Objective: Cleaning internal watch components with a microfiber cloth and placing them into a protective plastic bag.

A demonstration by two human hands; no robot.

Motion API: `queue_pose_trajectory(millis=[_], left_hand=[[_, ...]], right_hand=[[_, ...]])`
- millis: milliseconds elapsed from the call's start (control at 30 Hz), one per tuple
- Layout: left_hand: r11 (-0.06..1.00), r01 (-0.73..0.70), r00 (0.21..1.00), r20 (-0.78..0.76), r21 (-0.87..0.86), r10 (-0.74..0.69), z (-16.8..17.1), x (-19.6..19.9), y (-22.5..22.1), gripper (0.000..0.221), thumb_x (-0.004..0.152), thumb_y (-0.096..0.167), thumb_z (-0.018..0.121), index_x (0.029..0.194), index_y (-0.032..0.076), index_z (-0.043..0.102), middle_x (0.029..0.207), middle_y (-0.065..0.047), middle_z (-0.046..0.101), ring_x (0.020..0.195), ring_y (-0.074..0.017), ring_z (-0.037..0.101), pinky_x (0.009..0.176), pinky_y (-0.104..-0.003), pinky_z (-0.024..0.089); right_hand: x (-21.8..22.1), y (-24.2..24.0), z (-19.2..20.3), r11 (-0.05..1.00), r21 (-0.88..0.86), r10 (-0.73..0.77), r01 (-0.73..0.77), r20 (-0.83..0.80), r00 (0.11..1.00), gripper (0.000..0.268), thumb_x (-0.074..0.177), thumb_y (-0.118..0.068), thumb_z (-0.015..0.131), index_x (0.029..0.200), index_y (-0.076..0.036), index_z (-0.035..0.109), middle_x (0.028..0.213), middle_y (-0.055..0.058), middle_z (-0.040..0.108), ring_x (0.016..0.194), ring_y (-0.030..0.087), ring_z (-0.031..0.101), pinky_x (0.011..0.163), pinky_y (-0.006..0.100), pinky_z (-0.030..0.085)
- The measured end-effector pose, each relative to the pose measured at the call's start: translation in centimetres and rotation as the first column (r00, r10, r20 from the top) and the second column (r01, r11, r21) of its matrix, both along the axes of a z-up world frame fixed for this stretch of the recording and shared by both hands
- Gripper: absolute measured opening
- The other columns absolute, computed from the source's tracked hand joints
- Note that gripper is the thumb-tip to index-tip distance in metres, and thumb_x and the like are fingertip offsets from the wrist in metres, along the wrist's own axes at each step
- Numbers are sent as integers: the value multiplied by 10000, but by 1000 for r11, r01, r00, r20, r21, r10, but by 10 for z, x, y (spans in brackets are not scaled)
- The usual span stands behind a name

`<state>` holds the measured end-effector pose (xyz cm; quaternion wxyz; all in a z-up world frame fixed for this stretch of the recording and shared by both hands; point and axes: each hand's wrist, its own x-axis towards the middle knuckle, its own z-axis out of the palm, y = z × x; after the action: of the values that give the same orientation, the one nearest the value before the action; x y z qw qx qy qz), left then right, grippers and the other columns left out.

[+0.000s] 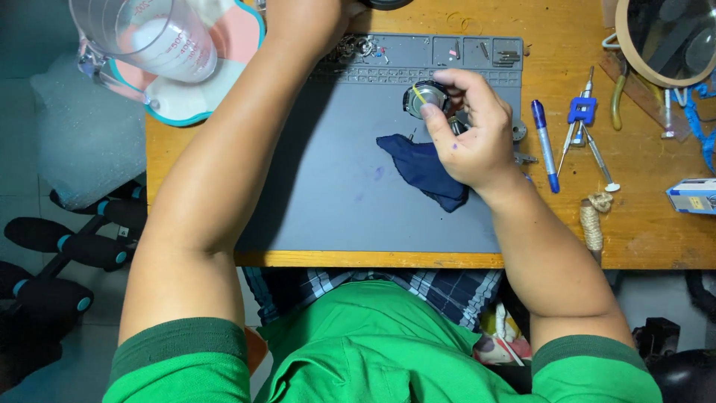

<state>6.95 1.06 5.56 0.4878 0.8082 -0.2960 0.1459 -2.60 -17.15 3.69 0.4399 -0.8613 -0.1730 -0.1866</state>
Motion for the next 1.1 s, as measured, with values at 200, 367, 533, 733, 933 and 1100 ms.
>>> queue_pose_trajectory(millis=[200, 367, 533, 733, 933, 1100], left_hand=[[981, -8, 996, -91, -195, -9, 18, -21, 5, 145, 758, 84, 573, 746, 72, 429, 685, -67, 496, 584, -160, 467, 485, -268, 388], [937, -16, 983, -176, -349, -48, 22, -35, 6, 140, 774, 64, 551, 723, 79, 422, 652, -47, 493, 554, -122, 466, 469, -238, 394], [872, -28, 957, -264, -488, -118, 21, -49, 1, 152, 790, 45, 529, 700, 85, 414, 620, -28, 491, 523, -84, 465, 454, -209, 399], [879, 126, 892, -334, -460, -303, -12, -78, -3, 203, 716, 50, 608, 657, 80, 415, 663, -36, 478, 602, -108, 444, 559, -215, 354], [870, 278, 876, -265, -408, -404, -11, -83, -2, 142, 754, 119, 559, 724, 72, 428, 749, -52, 464, 672, -142, 451, 641, -244, 359], [860, 318, 867, -244, -400, -434, -11, -88, 3, 102, 785, 119, 522, 789, 64, 436, 837, -70, 496, 769, -171, 507, 726, -267, 401]], right_hand=[[-1, 1, 0, 997, 73, -28, 29, -10, 1000, 231, 795, 6, 537, 1001, 56, 445, 847, 146, 512, 728, 194, 502, 654, 257, 432], [-3, 0, -1, 989, 148, -22, 13, 59, 998, 231, 812, 35, 502, 1018, 75, 406, 896, 189, 480, 781, 230, 519, 710, 269, 450], [-2, -1, -4, 949, 314, -70, 17, 160, 985, 227, 818, -12, 465, 1005, 75, 370, 869, 182, 443, 769, 230, 487, 714, 278, 427], [-6, 1, -1, 942, 330, -21, -69, 263, 965, 163, 846, -46, 456, 974, -1, 366, 855, 178, 390, 775, 245, 438, 669, 298, 431], [-12, 8, 15, 958, 217, 80, -187, 424, 902, 126, 829, -57, 460, 898, -26, 359, 835, 203, 403, 676, 281, 502, 609, 312, 471], [-19, 6, 51, 932, -215, 341, -293, 245, 908, 115, 832, -38, 482, 893, 59, 493, 832, 249, 472, 753, 378, 523, 680, 399, 446]])
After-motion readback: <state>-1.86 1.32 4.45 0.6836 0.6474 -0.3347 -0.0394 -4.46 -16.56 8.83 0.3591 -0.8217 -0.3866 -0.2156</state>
